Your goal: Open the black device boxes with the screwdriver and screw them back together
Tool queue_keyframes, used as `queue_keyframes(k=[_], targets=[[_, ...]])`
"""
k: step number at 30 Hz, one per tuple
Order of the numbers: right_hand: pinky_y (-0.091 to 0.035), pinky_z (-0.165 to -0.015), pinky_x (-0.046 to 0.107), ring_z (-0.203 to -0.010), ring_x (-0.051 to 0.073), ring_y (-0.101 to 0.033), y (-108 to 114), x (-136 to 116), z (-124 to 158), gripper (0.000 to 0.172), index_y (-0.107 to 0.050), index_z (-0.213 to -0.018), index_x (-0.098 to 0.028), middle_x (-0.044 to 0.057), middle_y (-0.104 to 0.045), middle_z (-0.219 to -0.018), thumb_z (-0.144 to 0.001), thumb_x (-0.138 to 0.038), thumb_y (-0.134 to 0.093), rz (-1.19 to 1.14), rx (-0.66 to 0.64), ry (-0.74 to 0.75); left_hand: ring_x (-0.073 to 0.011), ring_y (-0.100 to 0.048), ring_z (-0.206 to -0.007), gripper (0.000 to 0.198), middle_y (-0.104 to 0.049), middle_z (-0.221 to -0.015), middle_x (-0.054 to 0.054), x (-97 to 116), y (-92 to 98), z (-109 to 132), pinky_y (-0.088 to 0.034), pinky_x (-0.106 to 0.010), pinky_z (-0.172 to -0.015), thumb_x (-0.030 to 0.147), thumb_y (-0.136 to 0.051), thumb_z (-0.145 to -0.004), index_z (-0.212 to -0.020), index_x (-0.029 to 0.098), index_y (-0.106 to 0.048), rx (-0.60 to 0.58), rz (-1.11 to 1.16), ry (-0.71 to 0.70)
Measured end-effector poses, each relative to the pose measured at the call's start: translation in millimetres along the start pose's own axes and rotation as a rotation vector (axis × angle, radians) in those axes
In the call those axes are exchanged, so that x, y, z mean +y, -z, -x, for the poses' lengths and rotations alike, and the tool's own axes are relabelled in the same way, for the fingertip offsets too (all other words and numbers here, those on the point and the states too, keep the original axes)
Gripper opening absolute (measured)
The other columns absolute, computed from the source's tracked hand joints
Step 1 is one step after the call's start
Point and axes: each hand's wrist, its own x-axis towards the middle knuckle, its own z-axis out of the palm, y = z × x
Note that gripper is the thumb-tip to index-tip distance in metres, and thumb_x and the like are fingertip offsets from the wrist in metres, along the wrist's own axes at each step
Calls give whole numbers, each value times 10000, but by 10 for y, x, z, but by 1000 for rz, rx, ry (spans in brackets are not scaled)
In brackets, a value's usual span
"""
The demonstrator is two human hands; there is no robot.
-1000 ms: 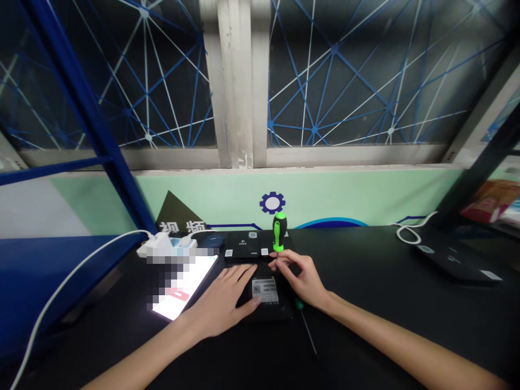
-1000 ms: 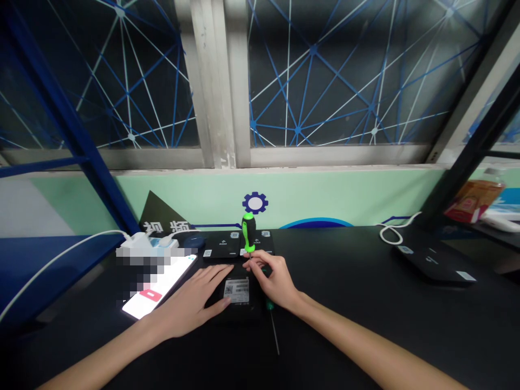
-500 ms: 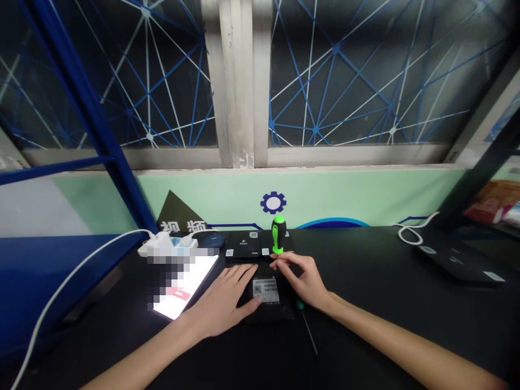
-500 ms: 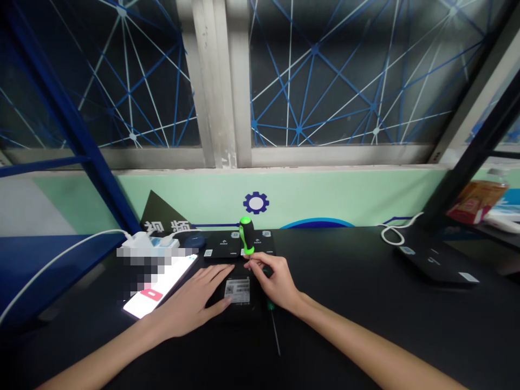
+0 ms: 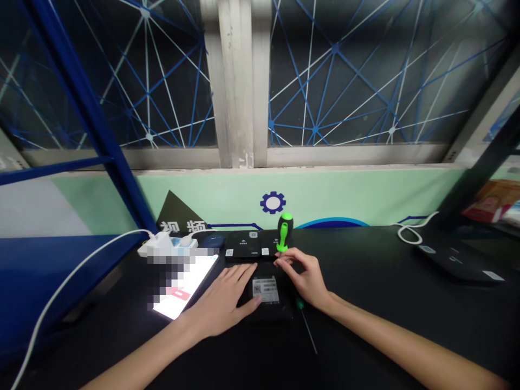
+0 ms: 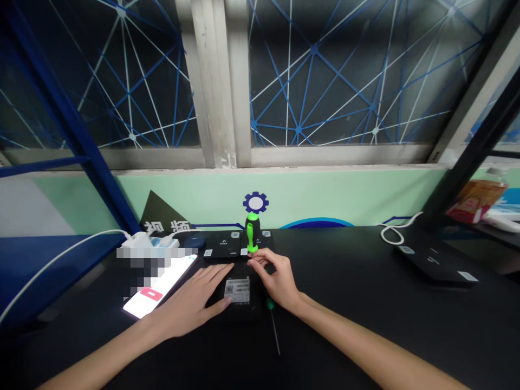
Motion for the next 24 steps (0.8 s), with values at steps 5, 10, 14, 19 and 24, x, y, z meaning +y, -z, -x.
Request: queue_keyframes(k=[5,10,14,19,24], targets=[[-571,-716,293,-753,187,-713,-3,15,38,68,-615,-973,-217,39,-715,-825,-955,-282,-622,-81,67,3,-316,-521,-1289,648,-544,-1416,-89,-1,-37,-10,-385,-520,-1086,625,-389,-989,-1536,284,-314,66,-25,24],[-551,-693,278,-725,166,-684,-9,36,47,64,-579,-991,-213,28,-680,-810,-972,-272,-597,-117,55,-9,-335,-583,-1166,535,-633,-1253,-106,0,-40,-46,-437,-495,-998,611,-498,-936,-1300,225,-559,170,-103,141],[-540,-671,273,-691,154,-663,-5,30,44,68,-571,-988,-206,20,-668,-781,-975,-269,-593,-119,38,1,-307,-653,-975,487,-689,-1058,-82,29,18,-57,-485,-398,-802,596,-518,-927,-1239,226,-569,159,-82,251],[-543,-682,283,-699,158,-665,-2,28,60,62,-563,-985,-206,30,-676,-806,-979,-263,-585,-103,-1,13,-275,-664,-723,591,-664,-750,-16,64,54,-62,-416,-306,-604,646,-472,-925,-1349,235,-492,81,-65,328],[-547,-682,279,-724,167,-679,-12,46,46,70,-568,-984,-204,36,-680,-813,-980,-272,-584,-87,-8,19,-270,-667,-717,584,-656,-711,-19,64,27,-54,-404,-299,-610,659,-405,-950,-1353,261,-548,72,-88,310]])
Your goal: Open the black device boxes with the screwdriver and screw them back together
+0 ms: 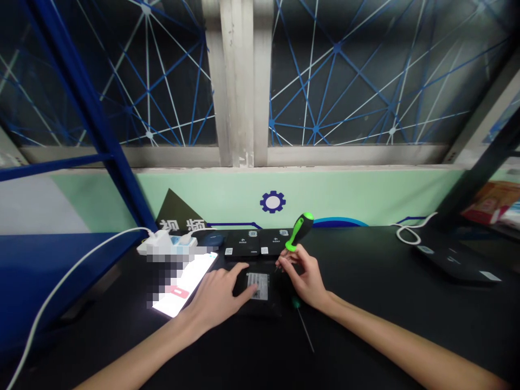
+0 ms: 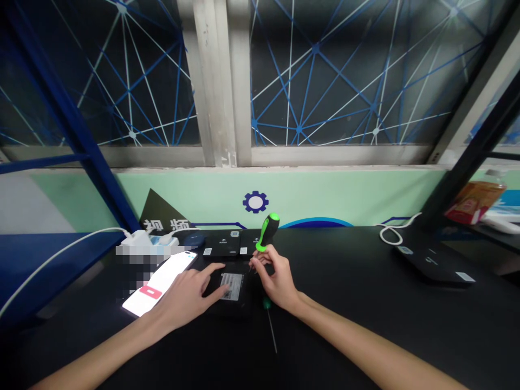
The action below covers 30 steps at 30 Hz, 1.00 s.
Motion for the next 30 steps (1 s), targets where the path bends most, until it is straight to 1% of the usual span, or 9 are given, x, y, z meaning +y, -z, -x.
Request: queue_keyframes(k=[2,8,13,17,23,30], targets=[[-553,-689,281,-739,173,-688,-6,11,-10,81,-568,-981,-202,44,-689,-829,-978,-281,-588,-2,6,-8,-267,-664,-703,563,-656,-699,-20,-9,-14,-1,-398,-299,-600,629,-377,-969,-1350,255,-558,7,-16,-2],[-558,-683,280,-721,170,-681,-14,38,-16,95,-580,-984,-199,51,-702,-834,-977,-293,-588,17,-14,-16,-244,-663,-655,515,-673,-710,-19,-19,-28,-29,-404,-295,-604,552,-386,-985,-1361,234,-537,19,-37,-11],[-557,-689,280,-701,166,-668,-11,26,-28,84,-587,-969,-198,45,-690,-822,-971,-281,-591,50,-32,-3,-258,-682,-698,509,-697,-759,-35,-10,-28,-30,-437,-311,-646,543,-379,-992,-1367,231,-526,10,-19,-31],[-547,-679,271,-695,162,-653,-15,3,-40,83,-586,-956,-199,37,-669,-809,-974,-280,-582,65,-51,11,-260,-685,-722,509,-696,-766,-41,-17,-41,-20,-433,-298,-627,548,-366,-998,-1361,228,-524,9,0,-34],[-522,-644,264,-638,146,-605,-23,-8,-40,95,-576,-949,-205,14,-615,-764,-984,-292,-560,73,-69,3,-236,-663,-656,449,-662,-719,-17,-13,-56,-15,-393,-278,-577,526,-355,-1009,-1289,230,-545,17,7,-54],[-532,-654,273,-639,152,-612,-17,-13,-56,151,-600,-980,-195,21,-624,-746,-994,-333,-540,84,-115,-18,-249,-661,-656,408,-658,-708,-9,4,-74,-15,-413,-306,-613,497,-335,-1023,-1293,242,-505,7,5,-79]])
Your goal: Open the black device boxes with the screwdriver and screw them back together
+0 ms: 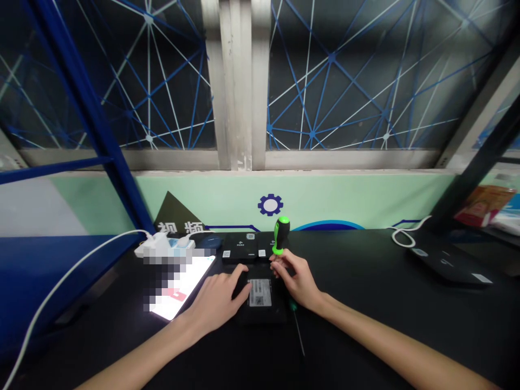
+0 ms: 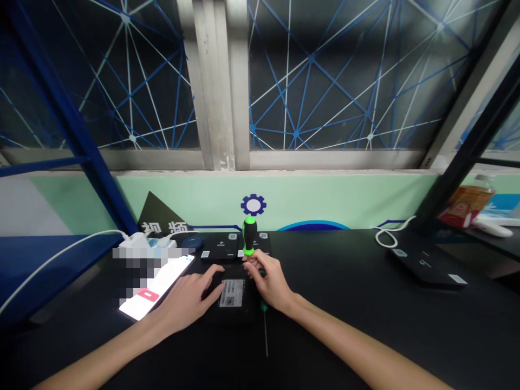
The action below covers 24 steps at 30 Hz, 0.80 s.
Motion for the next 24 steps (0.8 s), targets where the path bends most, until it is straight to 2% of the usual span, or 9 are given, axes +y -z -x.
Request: queue_keyframes(k=[6,16,24], targets=[[-547,-651,265,-653,146,-658,12,-14,16,205,-601,-1057,-194,49,-715,-844,-1020,-366,-495,-22,-53,-23,-252,-673,-685,418,-664,-730,-19,-5,-10,4,-434,-316,-638,490,-319,-1028,-1302,232,-501,4,-16,-3],[-549,-647,259,-651,145,-659,13,-18,17,215,-602,-1059,-195,49,-702,-840,-1017,-378,-498,-10,-64,-18,-285,-689,-741,445,-692,-781,-37,-2,-17,8,-462,-360,-682,505,-306,-1035,-1347,249,-493,-4,-22,8],[-529,-633,249,-634,132,-623,22,-69,17,232,-589,-1076,-191,39,-687,-820,-1036,-373,-449,-33,-65,-9,-273,-691,-729,440,-709,-804,-45,7,-18,14,-458,-334,-656,497,-322,-1032,-1339,241,-506,13,-40,12]])
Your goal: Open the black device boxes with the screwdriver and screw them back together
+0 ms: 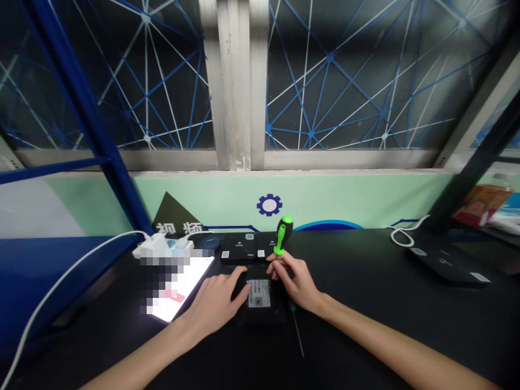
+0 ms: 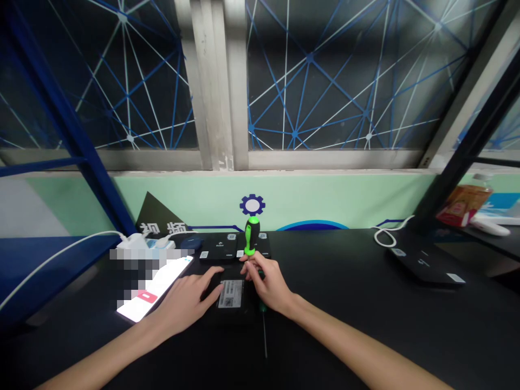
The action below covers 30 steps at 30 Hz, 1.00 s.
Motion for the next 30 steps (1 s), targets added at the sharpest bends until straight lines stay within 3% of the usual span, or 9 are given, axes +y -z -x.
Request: queue_keyframes(k=[8,17,25,30], targets=[[-536,-631,253,-627,136,-628,-7,24,-25,212,-590,-1032,-197,31,-669,-797,-1026,-374,-473,-17,-7,-26,-266,-695,-744,476,-708,-812,-50,-17,-5,0,-473,-339,-672,513,-301,-1029,-1346,232,-519,-7,12,-5],[-523,-666,264,-650,134,-611,11,16,1,250,-602,-1109,-193,48,-704,-854,-1049,-344,-412,35,-29,22,-266,-695,-726,489,-707,-799,-48,-19,-8,-8,-470,-333,-664,521,-297,-1026,-1356,234,-514,-14,15,0],[-560,-645,268,-640,155,-668,-20,69,-33,215,-612,-945,-199,28,-691,-768,-974,-408,-574,-6,55,-62,-269,-699,-767,480,-715,-839,-57,-20,-17,-8,-481,-346,-690,514,-309,-1026,-1362,237,-508,-11,25,5],[-539,-624,253,-624,135,-637,-12,48,-7,266,-607,-1061,-196,42,-700,-828,-1034,-405,-445,7,27,-24,-259,-697,-736,478,-712,-817,-52,-5,6,-11,-471,-327,-661,514,-308,-1028,-1354,234,-517,-15,18,2]])
